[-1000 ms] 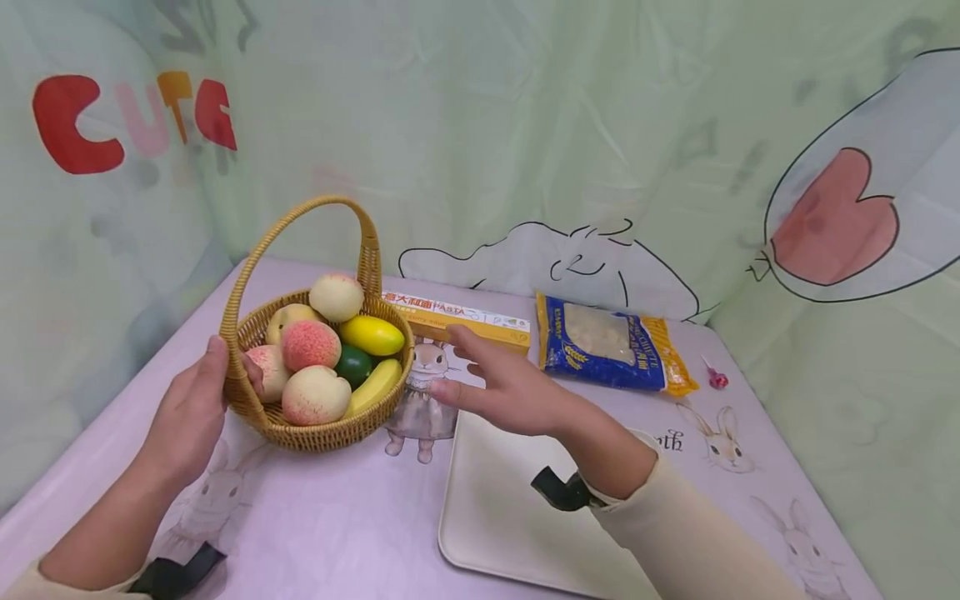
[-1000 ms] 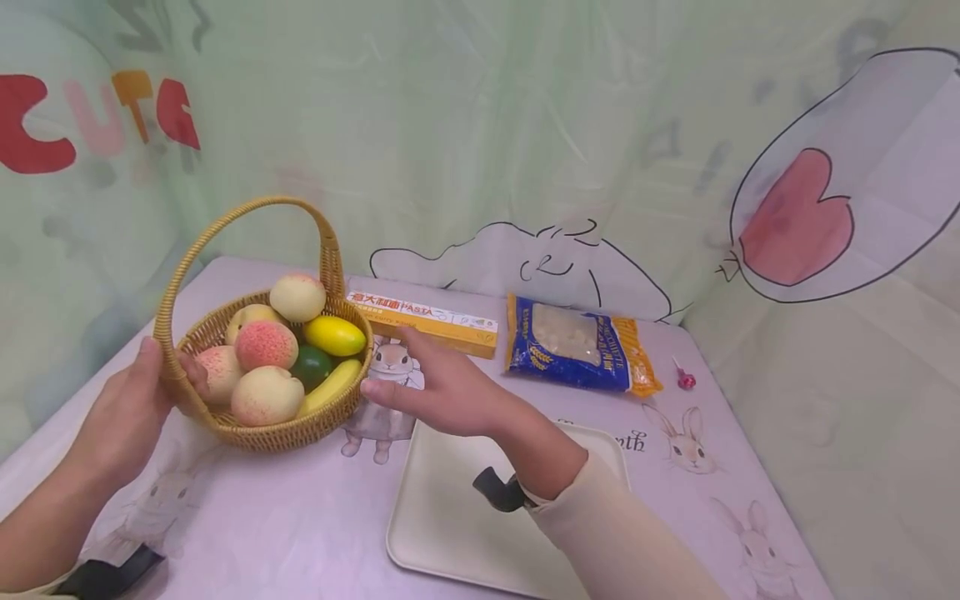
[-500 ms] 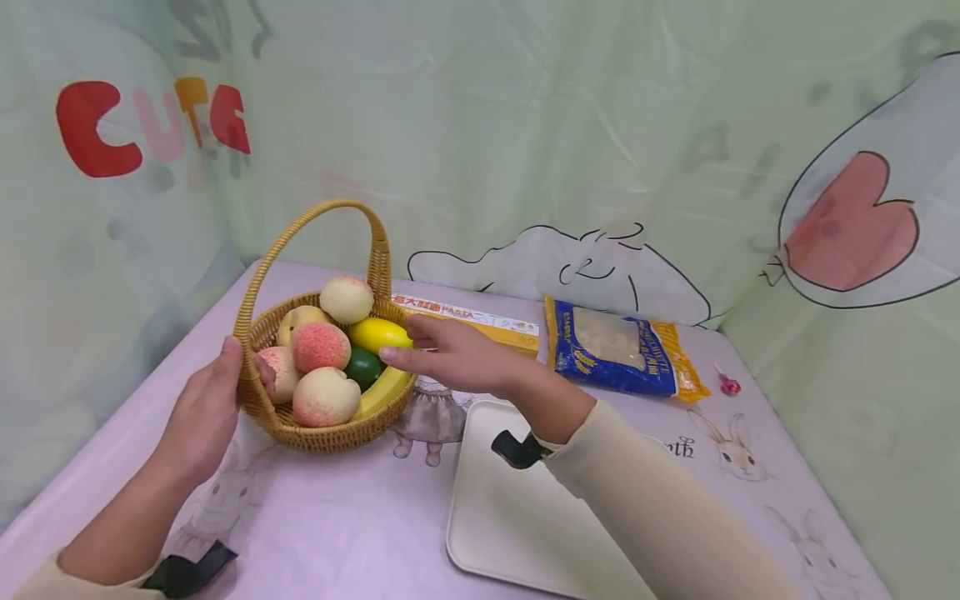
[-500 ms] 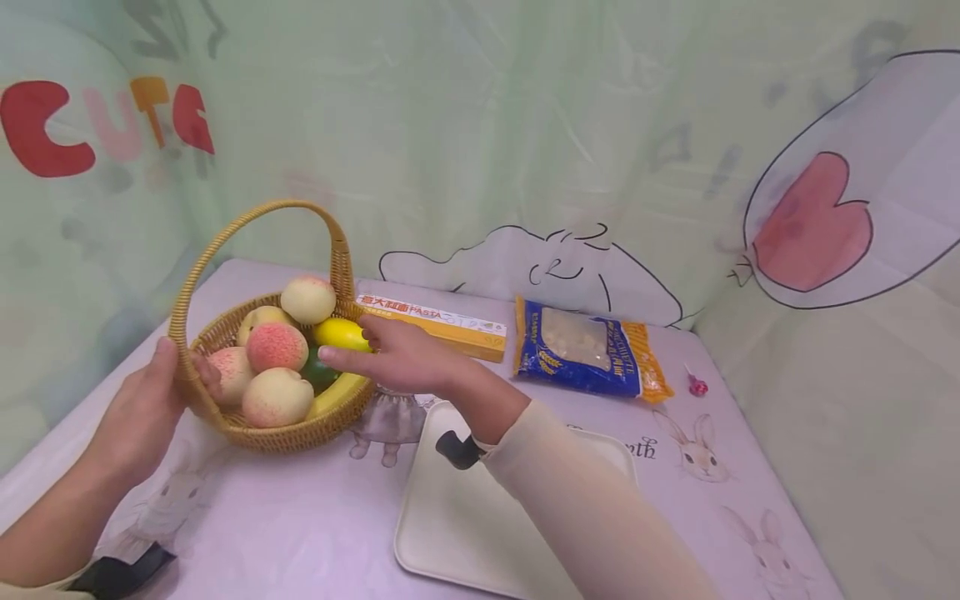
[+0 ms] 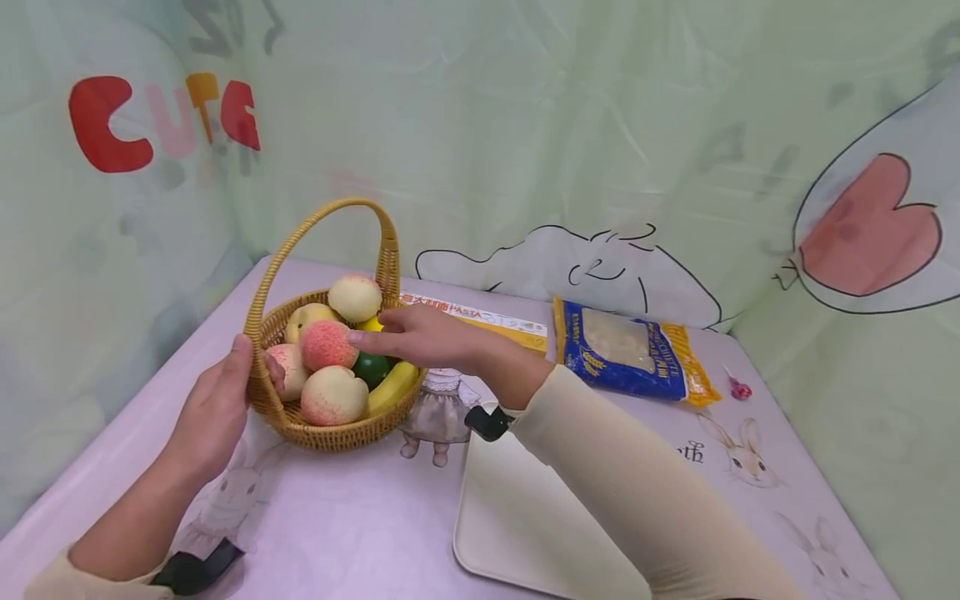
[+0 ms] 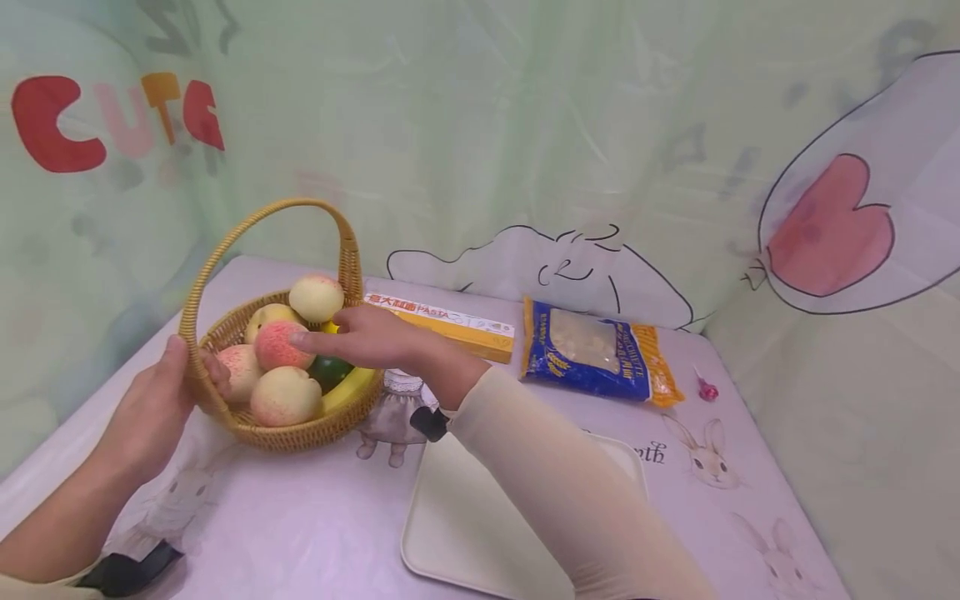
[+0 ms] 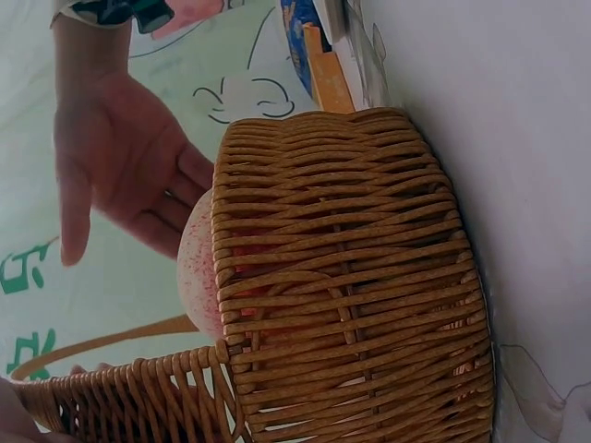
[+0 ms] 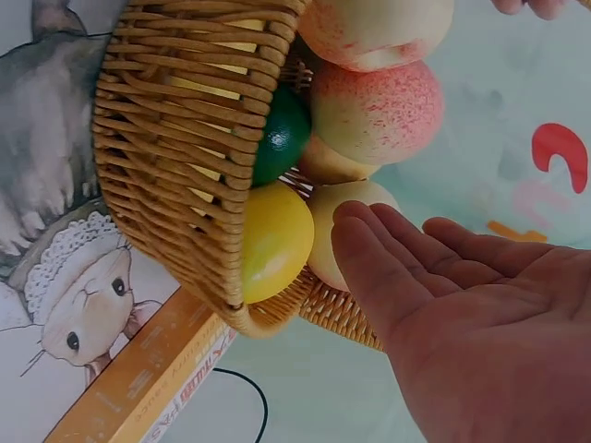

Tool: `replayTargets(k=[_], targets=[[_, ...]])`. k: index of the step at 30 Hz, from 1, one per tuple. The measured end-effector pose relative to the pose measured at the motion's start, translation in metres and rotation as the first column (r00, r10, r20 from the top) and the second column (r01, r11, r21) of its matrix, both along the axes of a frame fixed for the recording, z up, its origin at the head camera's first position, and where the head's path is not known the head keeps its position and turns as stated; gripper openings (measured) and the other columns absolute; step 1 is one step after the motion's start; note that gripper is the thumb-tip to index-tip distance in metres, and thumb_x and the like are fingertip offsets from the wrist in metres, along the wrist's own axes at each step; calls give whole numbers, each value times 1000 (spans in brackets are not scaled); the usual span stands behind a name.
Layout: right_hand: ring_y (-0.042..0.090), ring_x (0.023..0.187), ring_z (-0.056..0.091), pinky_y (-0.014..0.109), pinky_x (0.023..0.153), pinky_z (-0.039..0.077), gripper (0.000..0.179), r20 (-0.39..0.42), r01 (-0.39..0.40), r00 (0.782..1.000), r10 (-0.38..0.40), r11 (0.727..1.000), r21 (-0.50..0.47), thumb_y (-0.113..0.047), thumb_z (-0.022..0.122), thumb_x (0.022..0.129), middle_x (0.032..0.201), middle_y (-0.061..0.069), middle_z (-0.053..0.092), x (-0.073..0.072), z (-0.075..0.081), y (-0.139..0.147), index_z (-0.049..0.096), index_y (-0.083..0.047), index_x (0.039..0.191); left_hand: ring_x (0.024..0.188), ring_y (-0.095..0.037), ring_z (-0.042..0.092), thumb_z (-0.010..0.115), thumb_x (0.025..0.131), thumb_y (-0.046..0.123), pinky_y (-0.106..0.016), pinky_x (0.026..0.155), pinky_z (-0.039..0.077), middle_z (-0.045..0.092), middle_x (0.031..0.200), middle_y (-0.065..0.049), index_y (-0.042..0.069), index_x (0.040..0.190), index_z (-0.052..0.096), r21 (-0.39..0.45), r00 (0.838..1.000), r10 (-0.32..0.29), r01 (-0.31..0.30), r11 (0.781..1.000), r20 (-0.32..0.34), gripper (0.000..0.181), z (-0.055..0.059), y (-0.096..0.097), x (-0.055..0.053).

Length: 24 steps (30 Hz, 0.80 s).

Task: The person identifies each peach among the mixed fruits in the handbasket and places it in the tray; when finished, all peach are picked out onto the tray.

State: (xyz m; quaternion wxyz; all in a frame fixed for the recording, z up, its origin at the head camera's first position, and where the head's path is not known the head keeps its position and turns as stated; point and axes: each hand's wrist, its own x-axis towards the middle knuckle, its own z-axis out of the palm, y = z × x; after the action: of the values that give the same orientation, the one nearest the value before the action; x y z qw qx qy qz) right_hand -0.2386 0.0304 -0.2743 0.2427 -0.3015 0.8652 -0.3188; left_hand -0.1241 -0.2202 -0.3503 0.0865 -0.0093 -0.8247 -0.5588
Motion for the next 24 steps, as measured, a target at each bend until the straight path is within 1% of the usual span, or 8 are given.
replayTargets(k=[2,4,7,11,14,17,20,24], targets=[[18,120,59,34,99,50,61,21,4,1000,-4,1000,-5,-61,56,100,131,1,63,-3,1,-4,61,-15,138,111,-18,41,16,115,40,-17,87,34,45,112,-13,-2,106,51,-7,1000,8,-8,1000,-22,55,0,1,-1],[20,122,59,36,100,50,63,38,16,999,-16,1000,1,-63,56,100,132,2,63,-6,2,-8,62,-14,137,108,-15,43,17,115,39,-16,86,34,47,107,-10,-1,106,52,-3,999,6,-6,1000,-39,55,0,1,-1],[19,127,56,38,105,48,72,48,51,997,-52,998,35,-68,55,98,138,1,60,-9,3,-12,60,-11,143,103,-12,45,17,115,38,-18,87,36,50,100,-7,-1,106,54,8,998,2,-1,1000,-60,55,0,2,-2],[17,130,54,40,112,44,76,78,74,994,-77,996,40,-70,55,97,143,-1,58,-14,2,-20,57,-12,146,101,-11,46,18,115,38,-19,86,36,49,98,-5,-1,105,54,15,998,6,-5,1000,-63,54,0,1,-2],[20,130,54,41,112,43,72,114,75,991,-76,997,13,-69,56,97,138,1,60,-20,-2,-27,62,-12,140,100,-11,46,18,115,39,-19,86,36,49,98,-5,-1,104,53,15,998,11,-10,1000,-57,54,0,1,-2],[26,128,54,44,111,44,65,138,86,987,-85,996,-2,-66,60,96,132,7,61,-24,-6,-36,67,-10,129,100,-12,46,18,115,40,-20,86,37,49,98,-7,-1,105,54,23,999,11,-10,1000,-48,55,1,1,-2],[25,126,53,44,111,44,62,154,120,981,-119,993,6,-64,63,95,130,7,59,-28,-9,-45,67,-10,125,102,-13,45,18,115,42,-20,87,36,47,101,-8,-1,104,53,31,1000,13,-12,999,-25,56,2,2,-2],[18,128,50,38,112,42,74,150,169,973,-175,984,49,-64,67,92,140,5,54,-30,-13,-57,55,-8,140,109,-18,41,16,114,45,-20,89,33,44,108,-13,-1,105,51,26,1000,18,-18,999,20,58,4,2,-1]])
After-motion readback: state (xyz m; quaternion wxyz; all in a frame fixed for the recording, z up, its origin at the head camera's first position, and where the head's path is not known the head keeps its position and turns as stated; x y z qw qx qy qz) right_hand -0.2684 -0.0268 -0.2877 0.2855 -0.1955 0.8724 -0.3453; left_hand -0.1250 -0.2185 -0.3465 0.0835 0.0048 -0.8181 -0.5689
